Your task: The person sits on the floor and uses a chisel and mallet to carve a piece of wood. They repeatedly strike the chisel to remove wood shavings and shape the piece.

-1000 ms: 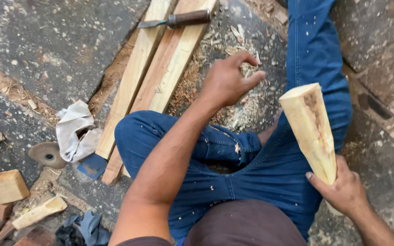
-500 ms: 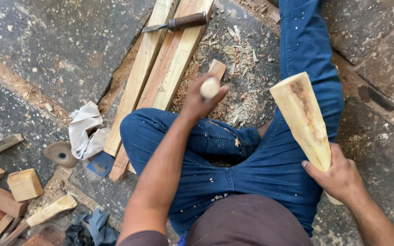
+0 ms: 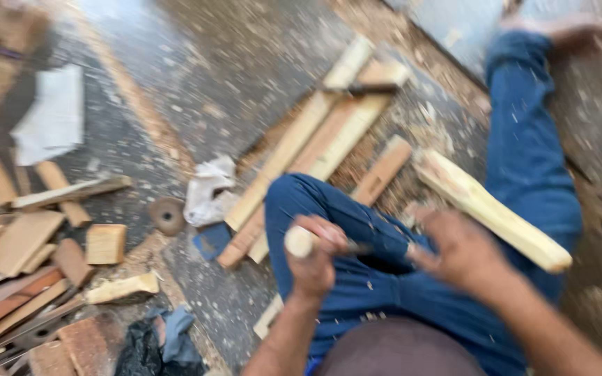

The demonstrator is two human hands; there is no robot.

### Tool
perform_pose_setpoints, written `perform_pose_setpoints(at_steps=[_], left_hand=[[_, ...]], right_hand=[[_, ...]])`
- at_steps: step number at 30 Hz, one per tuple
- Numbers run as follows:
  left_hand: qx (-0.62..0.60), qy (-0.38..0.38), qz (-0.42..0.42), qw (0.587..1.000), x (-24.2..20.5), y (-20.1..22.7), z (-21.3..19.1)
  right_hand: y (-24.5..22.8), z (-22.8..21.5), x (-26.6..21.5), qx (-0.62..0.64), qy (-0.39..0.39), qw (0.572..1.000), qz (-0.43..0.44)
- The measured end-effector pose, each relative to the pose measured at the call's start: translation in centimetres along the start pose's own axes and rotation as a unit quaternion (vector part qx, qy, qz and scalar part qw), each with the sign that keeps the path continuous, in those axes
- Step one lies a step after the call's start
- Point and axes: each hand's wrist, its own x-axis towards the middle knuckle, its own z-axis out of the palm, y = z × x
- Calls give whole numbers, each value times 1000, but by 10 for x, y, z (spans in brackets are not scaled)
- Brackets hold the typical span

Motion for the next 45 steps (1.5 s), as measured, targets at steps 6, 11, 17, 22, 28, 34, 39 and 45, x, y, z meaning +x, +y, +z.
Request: perform_pose_setpoints(at_steps=[6,11,17,22,28,34,39,45], left_hand=[[14,-105,-99,989,-18,18,4],[668,14,140,730,-18,32,-115],[788,-42,-275,549,-116,-27,-244],[746,-1,-431,508,-187,-53,-276],[238,26,-727,644,-122,-38,-298],[720,-37,-452,525,-123,-47,-296],[774,-11,-358,522,-185,-43,-290],[790,-44,-250,558,-242,-53,-290]], right_hand=[[-63,79,-16,257,-62,957,119],[13,43,-41,260,114,920,269],[70,27,-58,605,342,664,276],[49,53,-85,655,335,619,275],[21,53,-78,674,288,621,276],[8,57,-84,633,281,672,262],[10,70,-87,625,262,690,255],[15,79,-95,542,201,772,265]])
